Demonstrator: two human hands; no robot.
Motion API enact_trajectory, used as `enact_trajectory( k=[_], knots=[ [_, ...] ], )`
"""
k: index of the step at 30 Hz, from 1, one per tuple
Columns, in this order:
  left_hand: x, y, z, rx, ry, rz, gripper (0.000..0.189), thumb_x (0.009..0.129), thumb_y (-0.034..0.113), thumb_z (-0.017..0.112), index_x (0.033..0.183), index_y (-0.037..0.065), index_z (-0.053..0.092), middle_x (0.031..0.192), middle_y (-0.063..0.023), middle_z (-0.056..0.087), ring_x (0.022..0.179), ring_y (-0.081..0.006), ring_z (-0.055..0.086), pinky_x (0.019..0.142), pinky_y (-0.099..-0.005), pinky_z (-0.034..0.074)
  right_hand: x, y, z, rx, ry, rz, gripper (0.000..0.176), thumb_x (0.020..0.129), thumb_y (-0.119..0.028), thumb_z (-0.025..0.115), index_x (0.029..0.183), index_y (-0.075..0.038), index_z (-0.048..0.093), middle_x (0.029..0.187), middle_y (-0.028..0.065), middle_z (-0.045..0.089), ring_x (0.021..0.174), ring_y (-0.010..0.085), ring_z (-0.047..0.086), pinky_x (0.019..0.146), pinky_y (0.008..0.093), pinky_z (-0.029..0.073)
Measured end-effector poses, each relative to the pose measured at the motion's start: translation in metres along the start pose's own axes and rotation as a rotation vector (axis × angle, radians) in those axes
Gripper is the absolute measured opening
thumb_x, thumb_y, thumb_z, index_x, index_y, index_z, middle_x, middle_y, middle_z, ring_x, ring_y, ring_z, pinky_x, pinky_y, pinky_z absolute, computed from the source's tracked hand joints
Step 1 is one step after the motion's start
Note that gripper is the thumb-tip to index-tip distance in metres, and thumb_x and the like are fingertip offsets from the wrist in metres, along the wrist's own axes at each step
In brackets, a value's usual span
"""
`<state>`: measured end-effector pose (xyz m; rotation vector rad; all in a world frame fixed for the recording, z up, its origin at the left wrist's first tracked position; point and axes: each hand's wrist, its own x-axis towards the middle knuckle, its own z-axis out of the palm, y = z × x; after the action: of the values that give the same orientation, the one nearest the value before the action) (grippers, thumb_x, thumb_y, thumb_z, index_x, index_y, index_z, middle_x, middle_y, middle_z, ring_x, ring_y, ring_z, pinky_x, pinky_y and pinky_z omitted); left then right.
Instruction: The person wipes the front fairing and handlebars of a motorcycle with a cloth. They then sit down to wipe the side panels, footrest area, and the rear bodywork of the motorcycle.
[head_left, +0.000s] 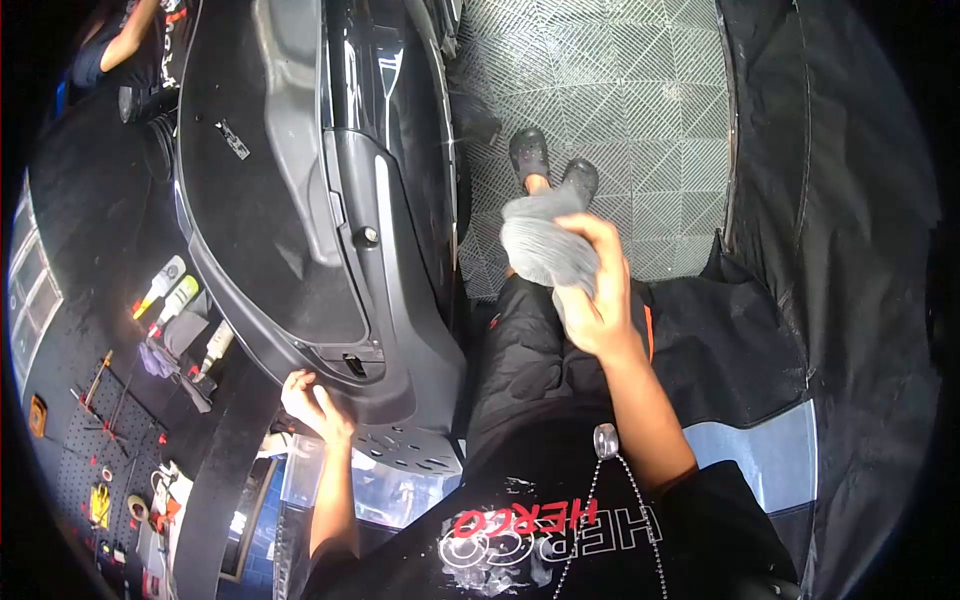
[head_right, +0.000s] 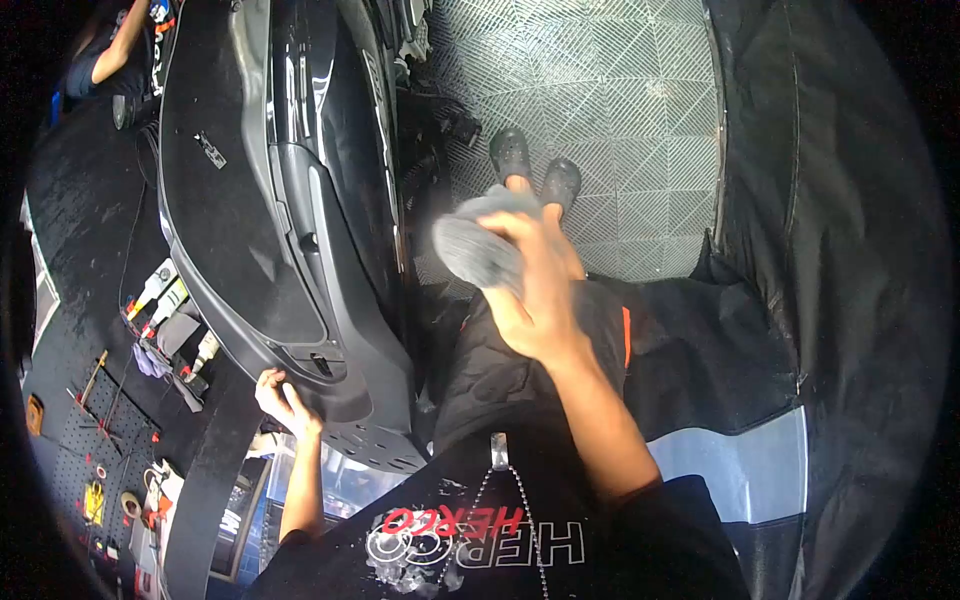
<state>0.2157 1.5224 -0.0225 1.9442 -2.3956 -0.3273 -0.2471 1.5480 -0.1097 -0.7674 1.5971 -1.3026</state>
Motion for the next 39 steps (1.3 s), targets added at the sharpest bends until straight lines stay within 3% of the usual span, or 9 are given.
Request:
enact_trajectory(
  k=[1, 5, 8, 12, 15, 18, 25, 34, 39],
  knots=[
    [0.000, -0.002, 0.000, 0.008, -0.001, 0.002, 0.035, 0.102, 0.032, 0.053, 0.111, -0.001, 0.060, 0.123, -0.0198, 0.055, 0.119, -0.0340, 0.051, 0.105, -0.0475, 0.037, 0.024, -0.017, -0.001, -0.042, -0.067, -0.018, 0.042, 0.077, -0.007, 0.070, 0.117, -0.002, 0.062, 0.104, 0.0162, 0.069, 0.104, 0.0361, 0.066, 0.093, 0.0446, 0.051],
    [0.001, 0.000, 0.000, -0.013, 0.019, -0.004, 0.036, 0.103, 0.033, 0.054, 0.111, -0.001, 0.060, 0.122, -0.0197, 0.055, 0.117, -0.0339, 0.052, 0.104, -0.0470, 0.037, 0.076, -0.048, 0.017, -0.206, -0.178, 0.013, 0.031, 0.085, -0.017, 0.074, 0.110, -0.005, 0.062, 0.098, 0.0172, 0.071, 0.084, 0.0345, 0.071, 0.075, 0.0422, 0.055],
    [0.000, -0.002, 0.002, -0.046, 0.038, -0.018, 0.037, 0.102, 0.034, 0.054, 0.111, -0.002, 0.061, 0.122, -0.0201, 0.055, 0.116, -0.0342, 0.053, 0.103, -0.0472, 0.038, 0.093, -0.041, 0.035, -0.245, -0.159, -0.100, 0.028, 0.088, -0.023, 0.076, 0.106, -0.004, 0.066, 0.083, 0.0130, 0.074, 0.064, 0.0202, 0.070, 0.064, 0.0337, 0.053],
    [-0.002, -0.006, 0.000, -0.042, 0.023, 0.003, 0.030, 0.103, 0.028, 0.055, 0.114, 0.000, 0.060, 0.126, -0.0183, 0.057, 0.122, -0.0328, 0.051, 0.107, -0.0458, 0.035, 0.101, -0.058, 0.050, -0.385, -0.116, 0.008, 0.025, 0.084, -0.024, 0.080, 0.089, -0.001, 0.072, 0.065, 0.0111, 0.069, 0.049, 0.0184, 0.065, 0.054, 0.0322, 0.051],
    [-0.003, -0.008, 0.002, -0.054, 0.040, 0.003, 0.031, 0.103, 0.029, 0.056, 0.114, 0.000, 0.060, 0.126, -0.0184, 0.057, 0.122, -0.0328, 0.051, 0.107, -0.0455, 0.036, 0.105, -0.053, 0.057, -0.417, -0.047, -0.024, 0.025, 0.080, -0.024, 0.081, 0.085, -0.001, 0.073, 0.064, 0.0117, 0.069, 0.051, 0.0192, 0.066, 0.055, 0.0326, 0.052],
    [0.001, -0.002, -0.002, -0.007, 0.019, 0.008, 0.031, 0.103, 0.029, 0.056, 0.114, 0.000, 0.061, 0.125, -0.0185, 0.057, 0.122, -0.0327, 0.052, 0.106, -0.0450, 0.036, 0.114, -0.061, 0.063, -0.404, -0.040, 0.030, 0.022, 0.076, -0.025, 0.080, 0.083, -0.005, 0.074, 0.060, 0.0158, 0.066, 0.059, 0.0343, 0.069, 0.063, 0.0435, 0.056],
    [0.002, 0.001, -0.002, -0.008, 0.015, -0.023, 0.035, 0.102, 0.033, 0.055, 0.111, 0.000, 0.062, 0.123, -0.0187, 0.058, 0.119, -0.0332, 0.052, 0.105, -0.0456, 0.036, 0.127, -0.053, 0.069, -0.255, 0.062, -0.026, 0.022, 0.073, -0.022, 0.083, 0.085, -0.004, 0.075, 0.065, 0.0178, 0.069, 0.063, 0.0340, 0.071, 0.065, 0.0412, 0.057],
    [0.006, 0.006, 0.000, 0.022, 0.012, -0.023, 0.040, 0.102, 0.040, 0.052, 0.108, 0.001, 0.061, 0.120, -0.0193, 0.058, 0.115, -0.0341, 0.053, 0.102, -0.0462, 0.036, 0.148, -0.056, 0.066, -0.178, -0.029, 0.089, 0.028, 0.071, -0.024, 0.084, 0.087, -0.002, 0.076, 0.069, 0.0180, 0.071, 0.066, 0.0335, 0.072, 0.070, 0.0400, 0.058],
    [0.006, 0.007, 0.000, 0.006, 0.019, -0.044, 0.040, 0.102, 0.039, 0.052, 0.108, 0.001, 0.061, 0.119, -0.0194, 0.058, 0.117, -0.0345, 0.052, 0.102, -0.0465, 0.036, 0.140, -0.045, 0.066, -0.144, -0.013, 0.006, 0.028, 0.070, -0.024, 0.085, 0.086, -0.003, 0.076, 0.074, 0.0186, 0.072, 0.069, 0.0332, 0.074, 0.071, 0.0400, 0.058]
  ],
)
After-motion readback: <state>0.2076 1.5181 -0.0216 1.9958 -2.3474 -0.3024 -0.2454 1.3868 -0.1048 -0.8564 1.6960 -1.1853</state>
